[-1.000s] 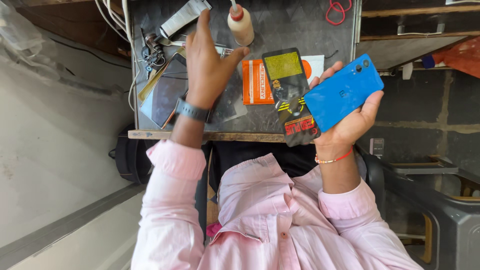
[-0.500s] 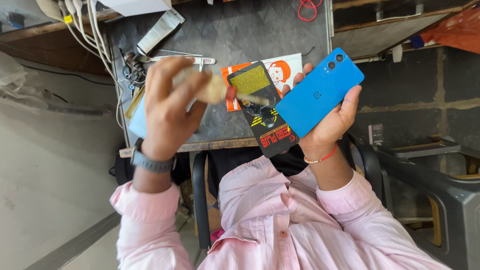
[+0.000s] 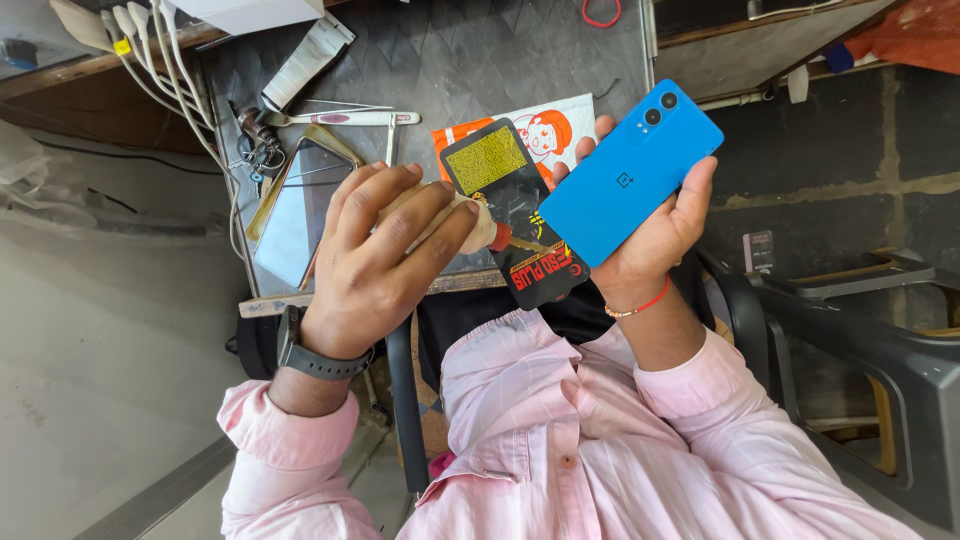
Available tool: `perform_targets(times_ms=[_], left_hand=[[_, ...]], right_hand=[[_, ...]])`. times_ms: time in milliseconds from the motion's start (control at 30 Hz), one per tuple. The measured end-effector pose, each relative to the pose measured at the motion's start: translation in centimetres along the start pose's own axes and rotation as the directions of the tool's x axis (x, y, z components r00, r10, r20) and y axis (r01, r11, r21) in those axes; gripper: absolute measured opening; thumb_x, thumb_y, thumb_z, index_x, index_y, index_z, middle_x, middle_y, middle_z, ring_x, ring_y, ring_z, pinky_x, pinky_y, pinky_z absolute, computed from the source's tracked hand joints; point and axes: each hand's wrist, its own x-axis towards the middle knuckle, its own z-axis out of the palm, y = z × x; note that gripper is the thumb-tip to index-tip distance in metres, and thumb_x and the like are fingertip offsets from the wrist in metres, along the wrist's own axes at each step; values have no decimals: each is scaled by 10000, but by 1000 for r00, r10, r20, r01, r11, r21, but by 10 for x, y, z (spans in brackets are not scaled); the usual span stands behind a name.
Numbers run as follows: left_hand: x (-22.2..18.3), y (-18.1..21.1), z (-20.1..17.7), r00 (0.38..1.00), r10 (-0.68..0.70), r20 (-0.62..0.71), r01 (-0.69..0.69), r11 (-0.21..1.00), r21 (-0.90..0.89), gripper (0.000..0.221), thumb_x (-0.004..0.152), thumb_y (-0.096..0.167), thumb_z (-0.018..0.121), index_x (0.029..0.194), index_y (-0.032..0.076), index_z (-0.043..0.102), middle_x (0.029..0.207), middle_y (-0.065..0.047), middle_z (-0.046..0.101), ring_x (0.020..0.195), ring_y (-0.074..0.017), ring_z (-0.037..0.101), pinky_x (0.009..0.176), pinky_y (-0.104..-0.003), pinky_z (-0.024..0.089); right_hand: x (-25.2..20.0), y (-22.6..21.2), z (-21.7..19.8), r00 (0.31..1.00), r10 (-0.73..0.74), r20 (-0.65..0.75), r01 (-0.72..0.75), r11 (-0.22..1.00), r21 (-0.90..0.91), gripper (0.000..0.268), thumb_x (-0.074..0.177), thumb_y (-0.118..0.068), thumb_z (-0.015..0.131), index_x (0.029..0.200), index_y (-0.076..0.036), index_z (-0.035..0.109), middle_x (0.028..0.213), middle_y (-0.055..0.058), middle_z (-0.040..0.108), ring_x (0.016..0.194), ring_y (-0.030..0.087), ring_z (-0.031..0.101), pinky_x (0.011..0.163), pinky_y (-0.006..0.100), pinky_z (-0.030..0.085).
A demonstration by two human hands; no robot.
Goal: The person applies a decorative sticker to the back of a blue smartphone. They use a small metal tool to smooth the sticker and remove air bubbles, then use a card to rub the surface and ensure adhesion. The person also uses a small bottle to apply liquid to the sticker during the process.
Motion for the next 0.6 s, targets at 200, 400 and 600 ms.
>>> perform_targets(times_ms=[200,400,600], left_hand=[[-1,0,2,1000,13,2,-13,1000,-16,378,831,115,825,1199,84,741,1229,-70,625,1201,-306,588,1052,-502,528],[-2,2,2,1000,-7,7,7,998,-57,365,842,118,829,1193,78,737,1217,-67,622,1190,-302,588,1030,-498,528],[-7,3,6,1000,-15,-19,15,999,-29,356,847,100,822,1192,81,738,1217,-73,619,1198,-314,585,1038,-489,533]], right_hand=[[0,0,-2,1000,19,-15,-18,999,48,742,1011,-693,392,1509,-154,497,1399,105,590,1222,293,612,1046,568,526],[-1,1,-3,1000,-4,-4,4,1000,10,735,1020,-690,407,1510,-150,501,1398,108,593,1220,291,617,1036,569,526],[0,2,-2,1000,-3,-24,3,1000,5,730,1013,-687,417,1505,-153,502,1398,103,595,1218,290,617,1050,576,527]])
